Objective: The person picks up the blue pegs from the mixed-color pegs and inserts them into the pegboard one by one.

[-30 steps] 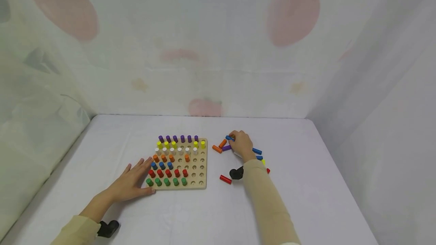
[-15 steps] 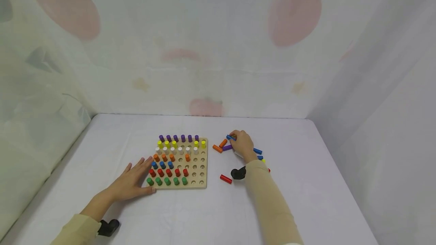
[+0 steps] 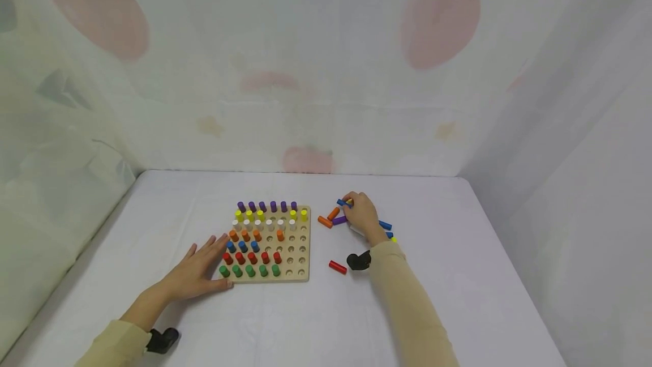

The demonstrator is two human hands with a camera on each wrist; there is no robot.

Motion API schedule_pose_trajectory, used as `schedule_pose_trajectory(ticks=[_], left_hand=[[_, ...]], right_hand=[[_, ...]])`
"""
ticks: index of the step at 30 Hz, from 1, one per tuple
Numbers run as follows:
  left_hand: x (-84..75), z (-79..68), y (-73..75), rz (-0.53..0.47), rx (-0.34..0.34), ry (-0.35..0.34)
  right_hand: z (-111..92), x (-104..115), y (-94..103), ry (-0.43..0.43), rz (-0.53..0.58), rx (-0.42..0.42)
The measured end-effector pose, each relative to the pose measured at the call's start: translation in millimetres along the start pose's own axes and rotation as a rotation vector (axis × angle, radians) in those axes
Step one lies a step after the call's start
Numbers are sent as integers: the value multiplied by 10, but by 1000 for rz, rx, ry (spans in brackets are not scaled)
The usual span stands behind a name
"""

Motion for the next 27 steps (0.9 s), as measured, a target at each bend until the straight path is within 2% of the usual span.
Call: schedule_pose_trajectory(ticks=[9, 27], left_hand=[[-36, -2, 33, -5, 5, 10], [-11, 7, 7, 6, -2, 5]], right_hand=[[-22, 116, 22, 40, 86, -32], [-142, 284, -27, -2, 209, -61]])
Point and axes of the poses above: each hand's wrist, its own z-axis towards the middle knuckle, its own y-axis out of the back of the hand, x = y × z, the point moved 1 cm from there along z, towards the middle knuckle, and after that the axes turned 14 degrees about -x, right-handed, at the moved point
